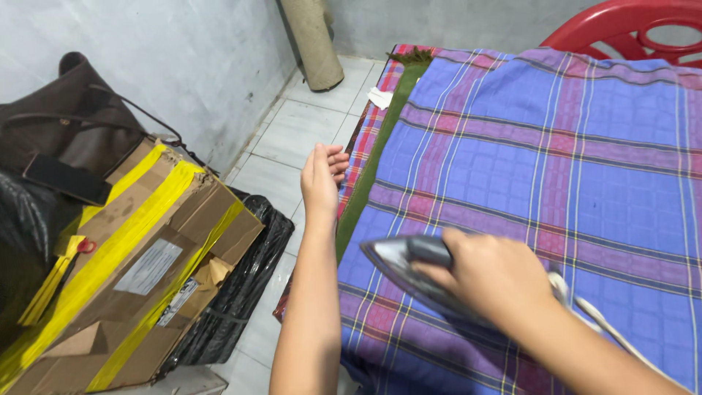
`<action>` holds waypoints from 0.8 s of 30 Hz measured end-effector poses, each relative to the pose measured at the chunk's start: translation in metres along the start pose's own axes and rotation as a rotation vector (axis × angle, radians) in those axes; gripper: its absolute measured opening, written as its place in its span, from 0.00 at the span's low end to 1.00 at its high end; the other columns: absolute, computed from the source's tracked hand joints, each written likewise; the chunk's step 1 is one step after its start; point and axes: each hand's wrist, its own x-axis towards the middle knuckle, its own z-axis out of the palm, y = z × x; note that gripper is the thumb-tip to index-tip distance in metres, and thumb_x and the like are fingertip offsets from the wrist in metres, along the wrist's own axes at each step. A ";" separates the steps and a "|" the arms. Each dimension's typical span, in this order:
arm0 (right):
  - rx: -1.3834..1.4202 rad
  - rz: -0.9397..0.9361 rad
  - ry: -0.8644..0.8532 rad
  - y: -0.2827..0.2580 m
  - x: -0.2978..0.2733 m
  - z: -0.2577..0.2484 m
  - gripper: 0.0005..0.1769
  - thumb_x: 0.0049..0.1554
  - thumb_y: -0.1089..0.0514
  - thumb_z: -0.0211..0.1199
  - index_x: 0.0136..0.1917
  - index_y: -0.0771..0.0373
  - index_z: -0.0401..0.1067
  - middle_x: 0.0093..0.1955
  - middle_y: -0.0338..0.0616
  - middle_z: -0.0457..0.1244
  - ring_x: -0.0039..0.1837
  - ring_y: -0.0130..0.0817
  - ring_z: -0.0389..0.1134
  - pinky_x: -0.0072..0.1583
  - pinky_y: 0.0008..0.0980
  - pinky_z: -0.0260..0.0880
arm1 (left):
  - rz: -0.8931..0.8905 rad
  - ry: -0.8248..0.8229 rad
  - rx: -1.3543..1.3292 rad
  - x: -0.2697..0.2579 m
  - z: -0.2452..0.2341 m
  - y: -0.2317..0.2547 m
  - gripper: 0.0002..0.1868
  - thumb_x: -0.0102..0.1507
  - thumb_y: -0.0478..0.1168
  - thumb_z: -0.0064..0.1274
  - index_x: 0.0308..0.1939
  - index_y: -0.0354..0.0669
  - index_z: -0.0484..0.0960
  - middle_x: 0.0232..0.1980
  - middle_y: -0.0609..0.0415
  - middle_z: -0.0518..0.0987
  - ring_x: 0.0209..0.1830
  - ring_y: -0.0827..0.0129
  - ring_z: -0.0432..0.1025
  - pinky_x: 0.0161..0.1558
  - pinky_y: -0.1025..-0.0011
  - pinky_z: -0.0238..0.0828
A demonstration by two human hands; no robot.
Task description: The person irons a large plaid cloth laid out on a table. They use an electric iron to smooth the fabric, periodically adjusting the cloth with their hands to ensure even coverage.
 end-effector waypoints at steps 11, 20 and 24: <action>-0.045 0.021 0.069 0.018 0.011 0.002 0.30 0.47 0.25 0.62 0.44 0.52 0.74 0.32 0.49 0.69 0.36 0.52 0.73 0.39 0.49 0.74 | 0.202 -0.197 0.243 -0.023 0.027 0.007 0.22 0.73 0.48 0.39 0.46 0.33 0.82 0.39 0.50 0.84 0.39 0.71 0.79 0.45 0.72 0.76; 0.018 0.037 0.241 0.020 0.086 -0.003 0.31 0.51 0.28 0.65 0.41 0.59 0.76 0.34 0.56 0.69 0.38 0.55 0.73 0.42 0.50 0.74 | 0.283 -0.159 0.598 -0.021 0.024 0.008 0.18 0.71 0.47 0.43 0.45 0.37 0.82 0.39 0.46 0.85 0.42 0.57 0.80 0.45 0.64 0.74; 0.053 0.035 0.187 0.028 0.067 -0.005 0.29 0.50 0.28 0.64 0.42 0.57 0.77 0.34 0.55 0.70 0.39 0.55 0.73 0.43 0.51 0.74 | 0.342 -0.196 0.630 -0.029 0.027 0.014 0.17 0.70 0.46 0.44 0.45 0.37 0.83 0.42 0.45 0.85 0.44 0.53 0.80 0.47 0.62 0.74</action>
